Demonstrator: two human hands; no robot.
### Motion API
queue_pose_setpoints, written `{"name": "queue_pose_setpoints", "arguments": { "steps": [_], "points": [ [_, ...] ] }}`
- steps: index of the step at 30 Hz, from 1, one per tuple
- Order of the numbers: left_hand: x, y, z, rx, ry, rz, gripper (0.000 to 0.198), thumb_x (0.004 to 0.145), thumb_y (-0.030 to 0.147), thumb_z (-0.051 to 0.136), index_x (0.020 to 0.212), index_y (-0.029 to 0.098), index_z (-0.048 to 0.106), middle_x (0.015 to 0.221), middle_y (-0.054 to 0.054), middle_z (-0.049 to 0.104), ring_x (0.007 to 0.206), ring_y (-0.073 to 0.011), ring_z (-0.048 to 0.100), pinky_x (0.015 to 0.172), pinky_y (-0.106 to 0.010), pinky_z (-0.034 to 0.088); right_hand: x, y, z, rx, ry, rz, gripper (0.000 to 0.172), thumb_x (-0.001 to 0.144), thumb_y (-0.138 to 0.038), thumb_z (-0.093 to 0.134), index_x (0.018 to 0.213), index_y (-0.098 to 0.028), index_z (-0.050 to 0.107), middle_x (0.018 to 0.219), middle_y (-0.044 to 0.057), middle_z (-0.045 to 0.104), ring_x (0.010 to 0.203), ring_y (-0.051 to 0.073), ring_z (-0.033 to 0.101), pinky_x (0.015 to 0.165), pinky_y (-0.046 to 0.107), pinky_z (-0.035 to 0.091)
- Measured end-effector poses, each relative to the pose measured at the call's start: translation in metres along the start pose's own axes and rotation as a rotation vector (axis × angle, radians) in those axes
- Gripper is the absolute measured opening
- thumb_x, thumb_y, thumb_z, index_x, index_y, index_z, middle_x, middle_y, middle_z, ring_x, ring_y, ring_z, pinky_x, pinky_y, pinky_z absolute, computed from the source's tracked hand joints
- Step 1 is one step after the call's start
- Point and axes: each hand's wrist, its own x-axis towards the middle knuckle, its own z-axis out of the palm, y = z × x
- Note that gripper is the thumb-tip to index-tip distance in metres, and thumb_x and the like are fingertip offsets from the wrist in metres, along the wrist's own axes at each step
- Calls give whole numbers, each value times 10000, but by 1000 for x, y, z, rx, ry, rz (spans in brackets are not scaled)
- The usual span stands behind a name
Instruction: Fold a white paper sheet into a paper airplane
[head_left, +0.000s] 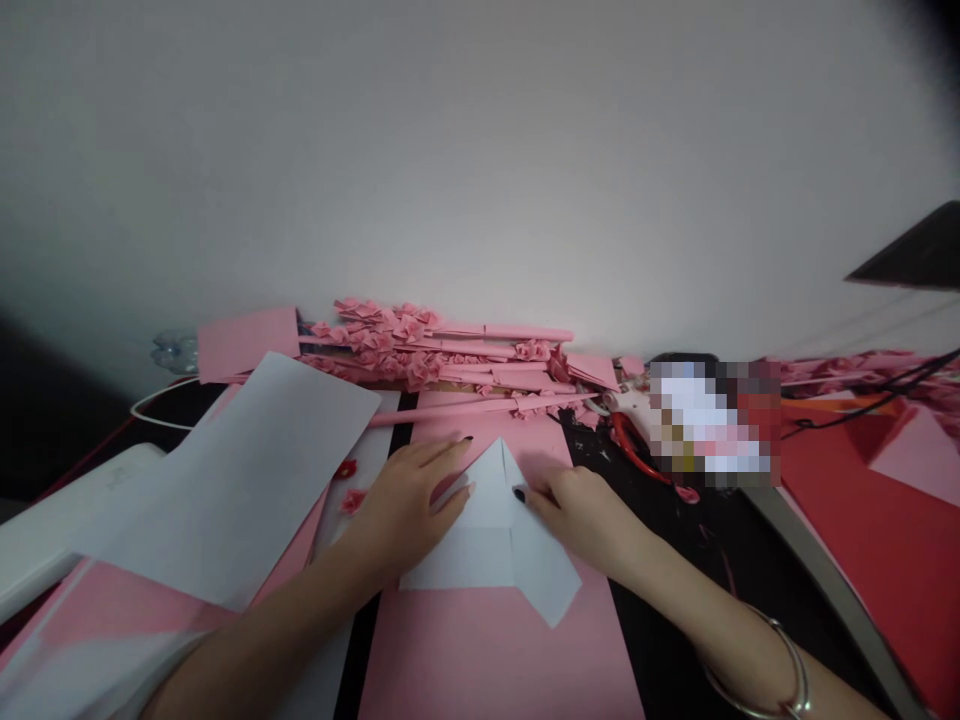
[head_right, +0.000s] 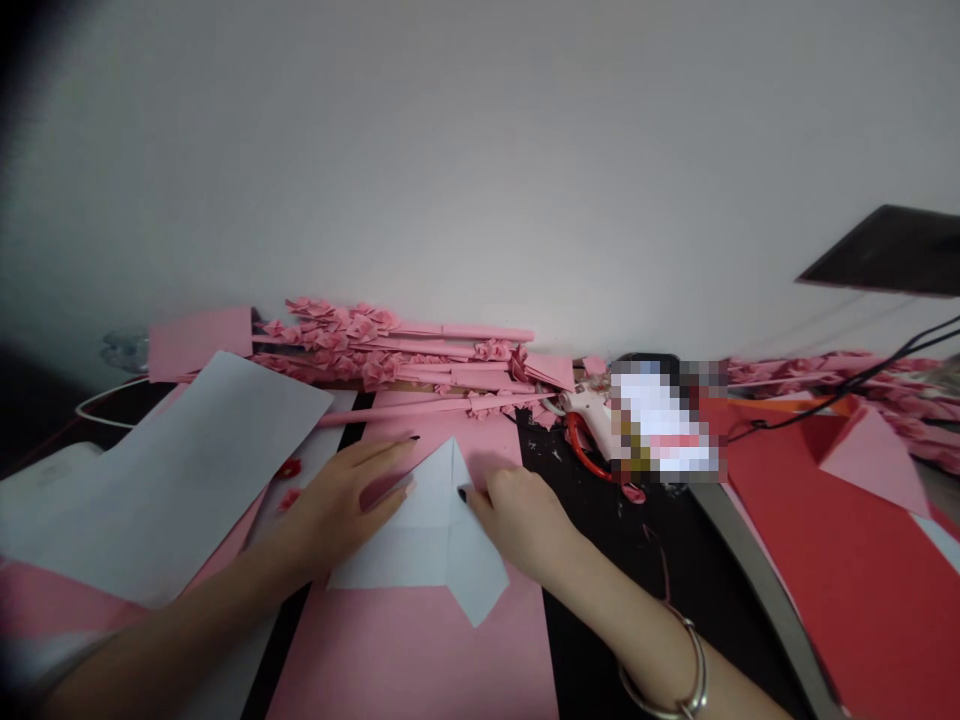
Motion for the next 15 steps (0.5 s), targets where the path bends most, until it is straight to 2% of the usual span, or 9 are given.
{"name": "queue_pose_setpoints", "arguments": {
  "steps": [3,5,7,8,10,11,13,15],
  "points": [
    [-2,5,-3,-16,8,-44,393,857,278,518,1236,180,542,1221,-93,600,1111,-244,555,949,-411,452,-6,-3,-1,-16,-45,15,327,903,-280,436,633,-194,600,627,42,672,593,197,643,503,280,348],
    [-3,7,-3,-39,-19,-49,375,842,267,539,1208,188,550,1188,-84,603,1074,-239,568,936,-408,462,-9,-6,-2,-55,-15,26,263,886,-289,467,716,-177,632,667,63,688,627,229,653,547,314,413],
    [-3,8,-1,-88,-47,-44,353,833,246,545,1183,200,549,1160,-68,603,1050,-222,575,931,-387,468,-10,-8,1,-87,91,-13,212,866,-292,508,909,-137,648,847,110,713,788,279,662,653,374,475],
    [-3,7,1,-118,-57,-39,342,833,230,541,1174,205,546,1150,-61,602,1046,-213,575,932,-373,469,-10,-8,3,-96,152,-62,265,862,-277,516,1043,-116,622,1009,140,696,929,304,638,733,407,488],
    [-4,6,4,-174,-60,-34,340,835,199,532,1174,209,534,1147,-52,597,1058,-198,569,940,-353,465,-10,-7,10,-114,228,-194,426,871,-209,479,1282,-100,492,1337,161,527,1213,326,482,905,463,452],
    [-4,5,6,-195,-53,-37,348,834,189,533,1182,208,527,1150,-50,596,1064,-194,566,945,-350,462,-9,-6,15,-124,228,-257,484,878,-167,440,1357,-100,417,1431,153,425,1298,321,391,973,485,412],
    [-5,4,8,-233,-30,-58,362,830,185,546,1191,210,522,1149,-49,601,1063,-193,569,946,-352,462,-8,-5,22,-145,184,-335,545,879,-99,366,1422,-94,323,1496,141,311,1365,310,284,1050,525,337],
    [-6,5,8,-274,-16,-77,327,831,188,553,1156,215,547,1120,-43,617,1035,-193,582,924,-352,476,-7,-3,27,-158,145,-358,552,878,-79,333,1429,-84,313,1497,145,295,1373,311,263,1072,556,297]
  ]
}}
